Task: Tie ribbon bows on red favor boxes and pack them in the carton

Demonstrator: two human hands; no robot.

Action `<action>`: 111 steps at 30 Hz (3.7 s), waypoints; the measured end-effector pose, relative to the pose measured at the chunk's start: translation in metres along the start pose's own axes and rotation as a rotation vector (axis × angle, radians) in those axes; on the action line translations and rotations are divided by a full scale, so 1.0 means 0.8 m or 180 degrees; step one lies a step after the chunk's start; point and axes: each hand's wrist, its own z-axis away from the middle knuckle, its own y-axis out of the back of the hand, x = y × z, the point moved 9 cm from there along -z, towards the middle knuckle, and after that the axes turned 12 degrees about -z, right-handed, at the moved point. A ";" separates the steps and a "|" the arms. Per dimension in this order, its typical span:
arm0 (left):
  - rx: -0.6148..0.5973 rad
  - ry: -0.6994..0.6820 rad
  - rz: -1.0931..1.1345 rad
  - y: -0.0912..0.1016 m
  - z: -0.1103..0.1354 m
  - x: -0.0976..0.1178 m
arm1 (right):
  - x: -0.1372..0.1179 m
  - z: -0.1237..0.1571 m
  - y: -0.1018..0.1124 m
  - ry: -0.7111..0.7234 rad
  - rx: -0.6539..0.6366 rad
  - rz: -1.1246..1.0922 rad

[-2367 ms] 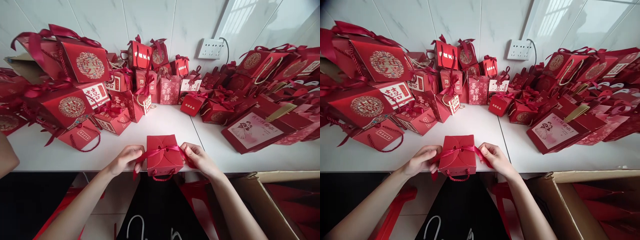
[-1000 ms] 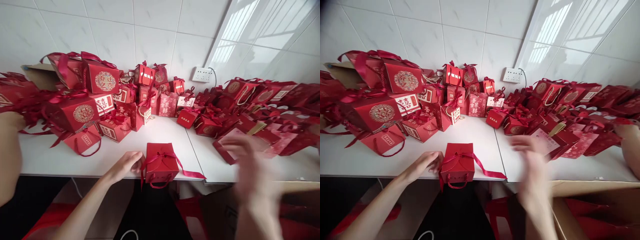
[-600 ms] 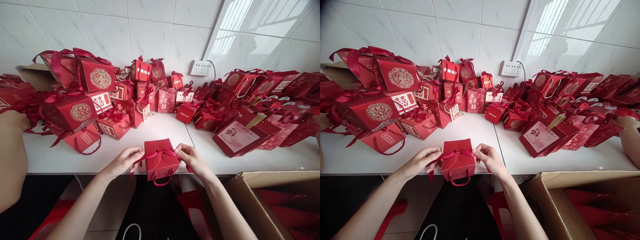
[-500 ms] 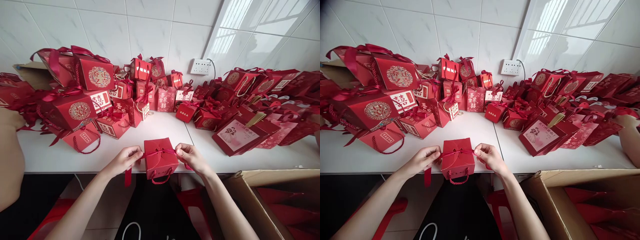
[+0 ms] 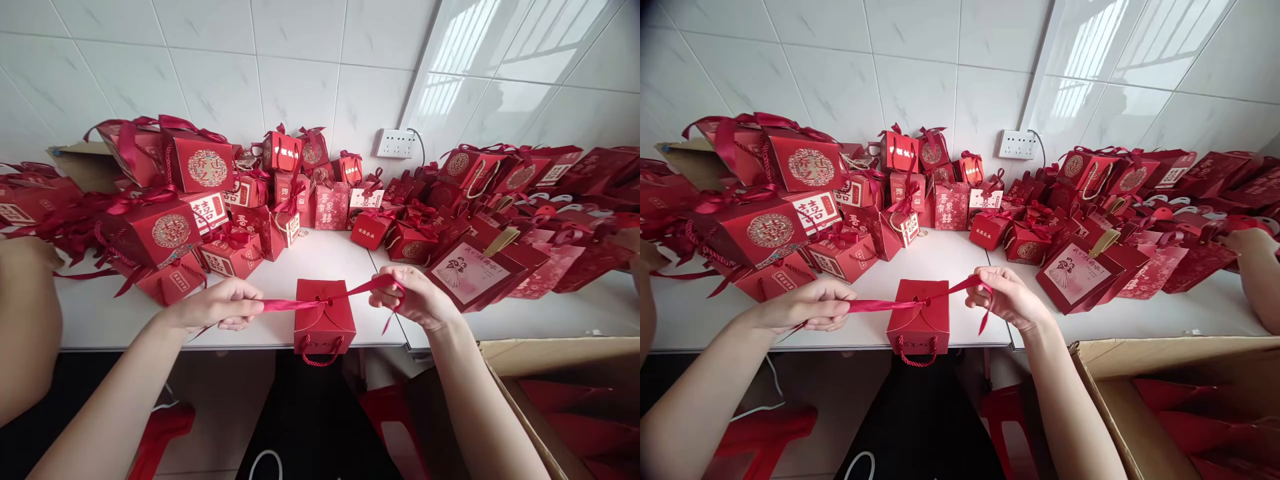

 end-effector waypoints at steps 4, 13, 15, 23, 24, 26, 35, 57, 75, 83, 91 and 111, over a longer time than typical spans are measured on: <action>0.0741 -0.0483 -0.0209 0.042 0.012 0.032 | -0.024 -0.005 -0.007 0.0368 0.0168 -0.0123; 0.0849 -0.1740 0.0943 0.025 -0.019 0.138 | -0.047 -0.036 -0.077 0.1045 -0.0214 0.0075; 0.0833 -0.1986 0.1228 0.023 -0.022 0.153 | -0.050 -0.039 -0.089 0.1137 -0.0343 -0.0004; 0.1018 -0.2236 0.1090 0.022 -0.023 0.173 | -0.054 -0.040 -0.108 0.1470 -0.0533 0.0017; 0.1016 -0.2229 0.1071 0.021 -0.024 0.174 | -0.054 -0.040 -0.108 0.1494 -0.0531 0.0028; 0.1062 -0.2227 0.1093 0.022 -0.021 0.174 | -0.057 -0.037 -0.109 0.1566 -0.0565 0.0045; 0.1805 -0.1734 0.1031 0.077 0.029 0.122 | -0.090 0.009 -0.054 0.1678 -0.0378 0.0480; 0.0925 -0.0119 -0.0479 -0.022 -0.030 -0.005 | 0.056 -0.002 0.007 -0.0301 0.0216 0.1733; 0.1054 -0.0021 -0.0863 -0.014 -0.023 0.029 | 0.016 -0.013 -0.066 0.0700 -0.0316 0.2115; 0.1267 -0.0033 -0.1803 -0.011 -0.011 0.050 | 0.026 -0.025 -0.077 0.1218 0.0054 0.2739; 0.1535 -0.0187 -0.2279 -0.008 -0.007 0.077 | 0.027 -0.021 -0.076 0.1338 0.0103 0.2745; 0.1072 -0.0569 -0.3804 -0.029 -0.007 0.130 | 0.033 -0.031 -0.060 0.1213 0.0514 0.2571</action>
